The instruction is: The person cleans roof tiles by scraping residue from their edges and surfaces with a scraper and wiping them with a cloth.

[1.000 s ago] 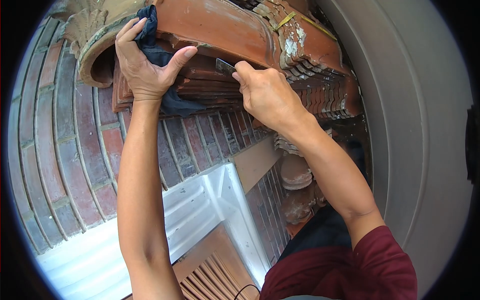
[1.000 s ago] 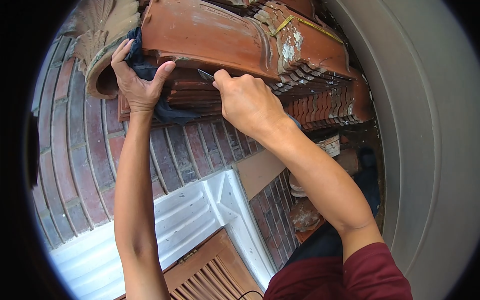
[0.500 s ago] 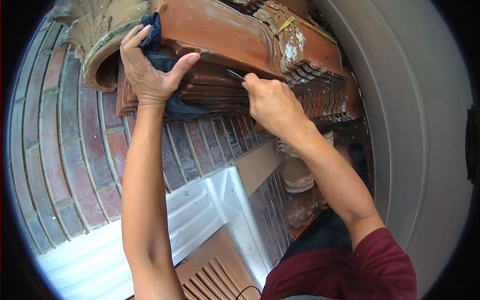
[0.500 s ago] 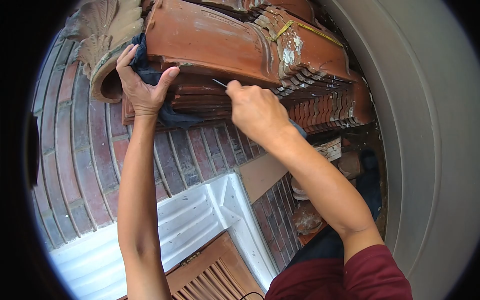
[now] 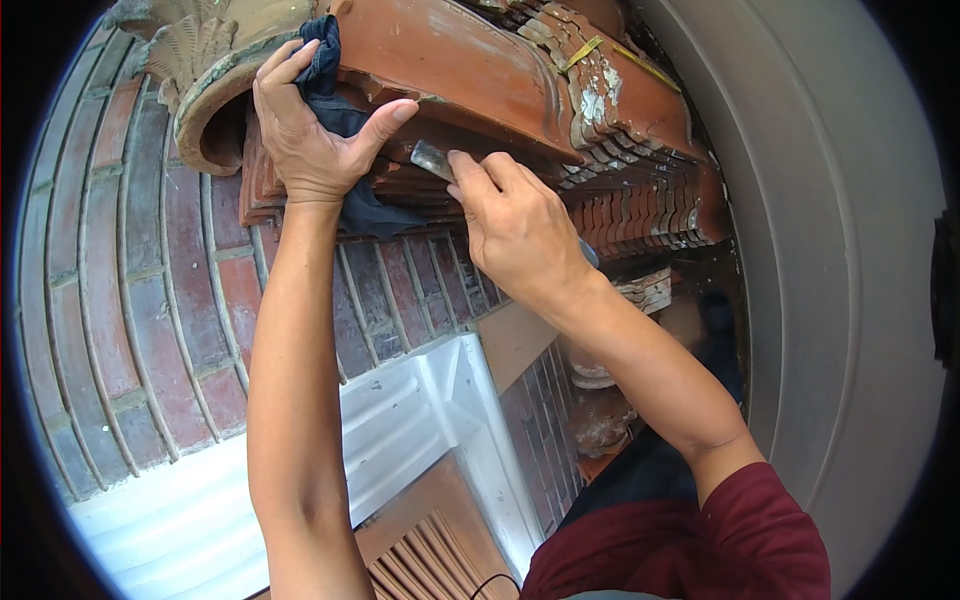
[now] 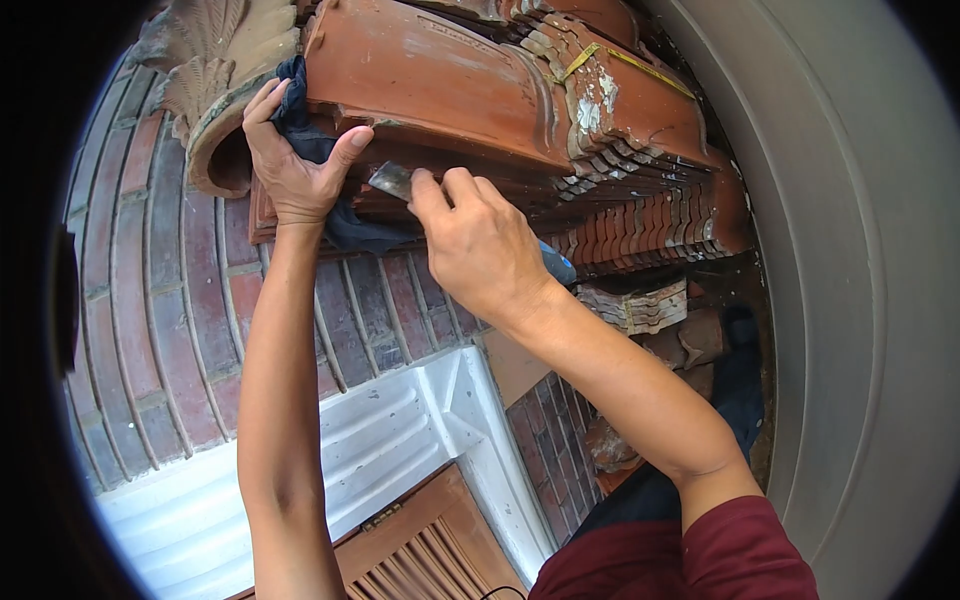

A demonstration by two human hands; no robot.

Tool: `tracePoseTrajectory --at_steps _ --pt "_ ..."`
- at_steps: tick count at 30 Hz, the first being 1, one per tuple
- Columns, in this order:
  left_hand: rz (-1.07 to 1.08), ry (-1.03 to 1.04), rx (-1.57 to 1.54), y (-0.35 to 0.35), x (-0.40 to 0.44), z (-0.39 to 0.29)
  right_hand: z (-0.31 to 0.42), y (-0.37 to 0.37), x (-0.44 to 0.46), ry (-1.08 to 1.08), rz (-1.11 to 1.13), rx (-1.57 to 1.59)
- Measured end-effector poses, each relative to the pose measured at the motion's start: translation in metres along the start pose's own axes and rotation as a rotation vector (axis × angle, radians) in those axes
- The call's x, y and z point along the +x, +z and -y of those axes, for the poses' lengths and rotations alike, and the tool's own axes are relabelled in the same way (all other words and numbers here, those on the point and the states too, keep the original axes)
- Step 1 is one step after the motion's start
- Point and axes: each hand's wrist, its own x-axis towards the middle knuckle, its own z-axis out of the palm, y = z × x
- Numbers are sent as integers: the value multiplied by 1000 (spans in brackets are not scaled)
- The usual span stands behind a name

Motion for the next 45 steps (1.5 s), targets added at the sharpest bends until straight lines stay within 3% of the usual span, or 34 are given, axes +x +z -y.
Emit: tracePoseTrajectory --at_steps 5,12,16,20,25,29,32,33,34,36,38,40,42,45 --pt "-8 -3 -10 1 0 -1 -13 -3 -26 339 49 205" --pt "-2 -7 -36 1 -1 1 19 50 -34 166 -164 396" --pt "1 -6 -21 0 -1 0 10 55 -40 369 -157 381" --pt "-5 -13 -28 1 -1 0 27 51 -32 249 -163 406" --pt "-2 0 3 0 0 -1 21 42 -30 381 -149 449" --pt "-13 13 -12 2 1 3 38 41 -24 317 -165 428" --pt "-12 11 -3 2 0 4 13 43 -38 407 -144 318" --pt "-9 12 -9 1 0 4 -5 46 -47 536 -118 296" --pt "-12 13 -12 2 0 5 -24 53 -58 557 -208 272" --pt "-11 12 -8 1 -1 5 -41 56 -70 537 -194 202" --pt "-8 12 -1 1 0 6 -14 47 -56 544 -106 335" --pt "-16 11 -4 2 0 5 7 60 -46 250 -209 327" --pt "-10 19 13 2 0 6 10 59 -38 230 -247 366" --pt "-20 15 4 2 0 8 -36 57 -62 587 -149 232"
